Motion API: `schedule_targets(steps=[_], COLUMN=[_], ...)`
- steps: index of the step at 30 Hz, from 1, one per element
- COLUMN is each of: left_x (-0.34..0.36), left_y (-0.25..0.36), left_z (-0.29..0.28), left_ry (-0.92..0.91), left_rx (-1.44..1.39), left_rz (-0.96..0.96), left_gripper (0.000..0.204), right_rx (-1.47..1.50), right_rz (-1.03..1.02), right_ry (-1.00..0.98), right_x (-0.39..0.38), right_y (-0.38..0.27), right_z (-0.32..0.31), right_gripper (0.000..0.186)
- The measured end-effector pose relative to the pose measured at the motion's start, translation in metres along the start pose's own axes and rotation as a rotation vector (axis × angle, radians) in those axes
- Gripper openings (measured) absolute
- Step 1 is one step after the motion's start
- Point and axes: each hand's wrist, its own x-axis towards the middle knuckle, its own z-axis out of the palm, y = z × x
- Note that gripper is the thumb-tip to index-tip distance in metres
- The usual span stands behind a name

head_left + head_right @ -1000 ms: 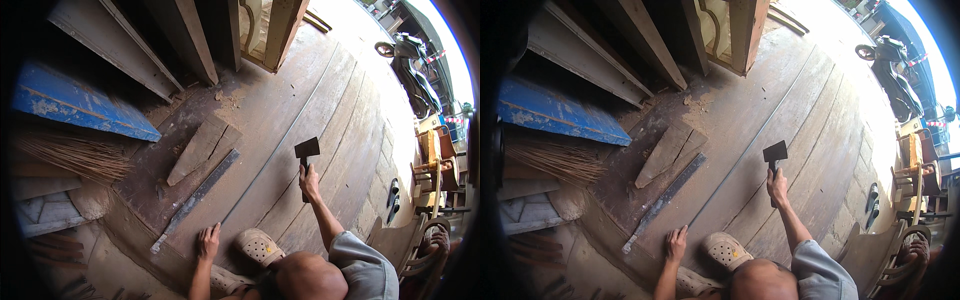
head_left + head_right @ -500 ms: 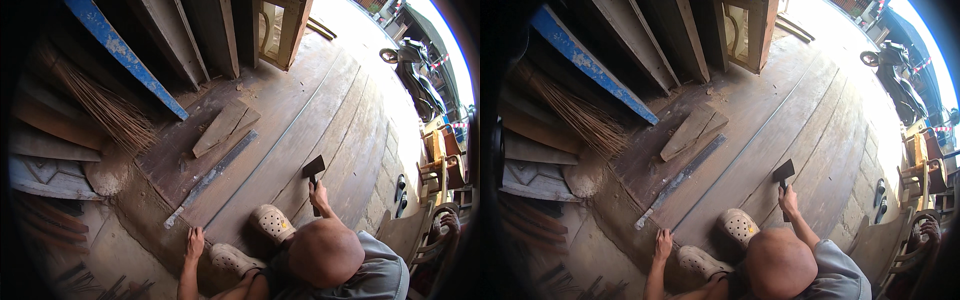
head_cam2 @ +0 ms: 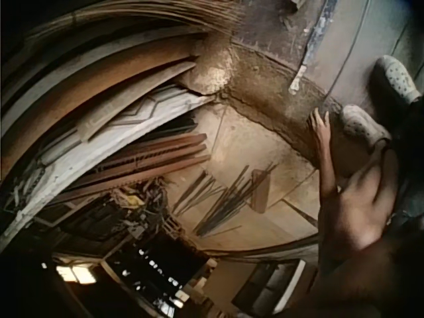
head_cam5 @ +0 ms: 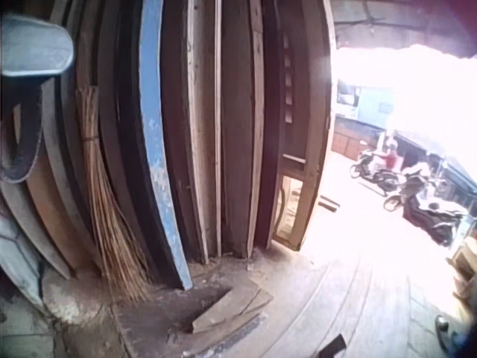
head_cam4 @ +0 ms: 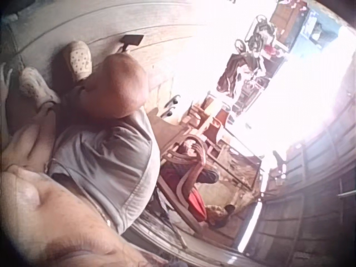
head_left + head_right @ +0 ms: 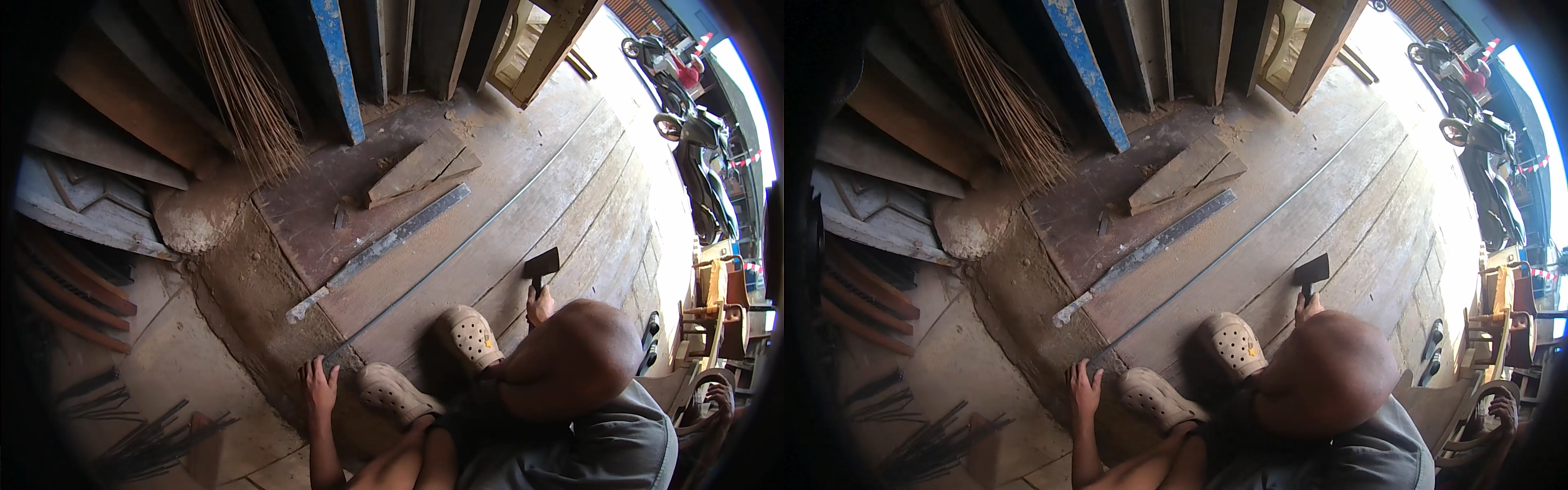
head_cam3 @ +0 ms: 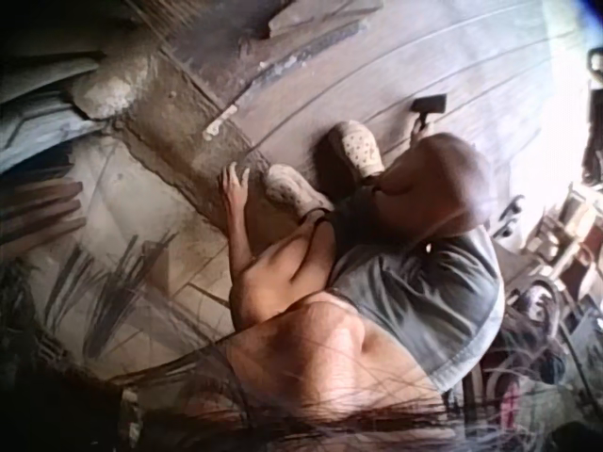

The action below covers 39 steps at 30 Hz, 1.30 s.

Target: The person is sharpening or flattening the ends of metal rods using a hand-held striking tool. They place the tip of a metal rod on a hard surface and strike it several times with the tool before setting it aside.

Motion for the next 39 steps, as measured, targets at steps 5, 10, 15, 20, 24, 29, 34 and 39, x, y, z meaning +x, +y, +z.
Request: schedule_targets(steps=[5,10,15,20,24,29,34,39], left_x=[0.008,0.005,0.004,0.004,0.007,0.008,-0.008,0.005], left_y=[-0.033,-0.008,-0.017,-0.016,-0.011,-0.011,-0.030,-0.002], left_z=[0.043,0.023,0.021,0.012,0.008,0.015,0.005,0.003], left_ry=[-0.076,-0.215,-0.271,-0.327,-0.387,-0.379,-0.371,-0.418], left_rx=[0.085,0.095,0.014,0.045,0.048,0.078,0.103,0.122], left_rz=[-0.019,0.006,0.024,-0.039,-0.099,-0.109,-0.112,-0.105], left_gripper=[0.031,0.031,0.032,0.033,0.034,0.034,0.033,0.027], right_rx=[0.121,0.226,0.368,0.464,0.404,0.129,0.135,0.138], right_rz=[0.239,0.230,0.242,0.127,-0.011,-0.013,-0.057,0.010], right_ry=[-0.258,-0.306,-0.272,-0.087,0.206,0.039,-0.167,0.007], right_x=[0.002,0.001,0.016,0.104,0.189,0.217,0.234,0.253], right_y=[-0.032,-0.048,-0.063,-0.087,-0.103,-0.097,-0.103,-0.108], right_z=[-0.031,-0.057,-0.065,-0.071,-0.071,-0.001,-0.017,-0.014], right_gripper=[0.032,0.037,0.037,0.032,0.028,0.033,0.034,0.036])
